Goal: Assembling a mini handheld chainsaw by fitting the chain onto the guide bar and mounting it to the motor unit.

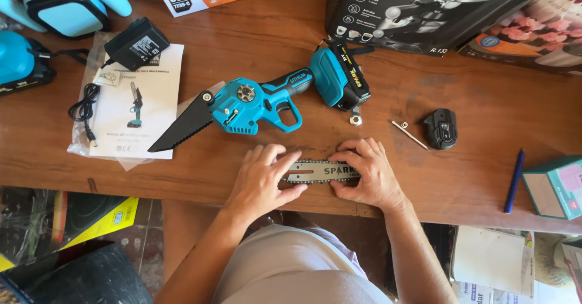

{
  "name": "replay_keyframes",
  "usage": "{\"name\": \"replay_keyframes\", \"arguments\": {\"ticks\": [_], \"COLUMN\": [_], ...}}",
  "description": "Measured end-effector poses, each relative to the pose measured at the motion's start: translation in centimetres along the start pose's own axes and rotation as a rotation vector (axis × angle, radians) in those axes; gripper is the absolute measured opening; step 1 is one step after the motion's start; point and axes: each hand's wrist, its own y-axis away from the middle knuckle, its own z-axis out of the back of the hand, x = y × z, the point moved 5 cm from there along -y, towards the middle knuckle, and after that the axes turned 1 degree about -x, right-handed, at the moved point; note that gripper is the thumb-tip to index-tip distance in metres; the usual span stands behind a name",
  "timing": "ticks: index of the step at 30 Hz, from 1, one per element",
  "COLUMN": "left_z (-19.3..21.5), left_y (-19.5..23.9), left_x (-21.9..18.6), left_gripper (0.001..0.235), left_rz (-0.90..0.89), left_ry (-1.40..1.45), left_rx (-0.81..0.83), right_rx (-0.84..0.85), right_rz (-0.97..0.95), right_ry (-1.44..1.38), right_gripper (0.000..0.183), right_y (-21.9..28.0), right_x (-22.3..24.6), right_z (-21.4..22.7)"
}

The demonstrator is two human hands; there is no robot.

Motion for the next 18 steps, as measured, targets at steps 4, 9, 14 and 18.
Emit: {"name": "replay_keyframes", "arguments": {"ticks": [4, 9, 14, 18], "left_z": [-1.7, -2.4, -2.5, -2.5], "left_y": [0.2, 0.4, 0.4, 0.2], "left_x": [0.4, 1.0, 1.0, 0.8], "left_gripper": [0.051, 0.043, 0.043, 0.049], "left_rz": [-0.012, -0.026, -0.022, 0.004], "left_ry": [-0.012, -0.001, -0.008, -0.014], "left_rx": [-0.074, -0.116, -0.112, -0.068], "right_rx": [-0.016, -0.022, -0.025, -0.025], "right_rz": [0.007, 0.037, 0.022, 0.014], "right_ry": [-0.003, -0.009, -0.046, -0.029], "right_gripper": [0.048, 0.048, 0.044, 0.044], "right_y": [-0.1, -0.1, -0.1, -0.2], "right_x": [0.0, 0.0, 0.2, 0.3], "right_z": [0.0, 0.1, 0.4, 0.5]}}
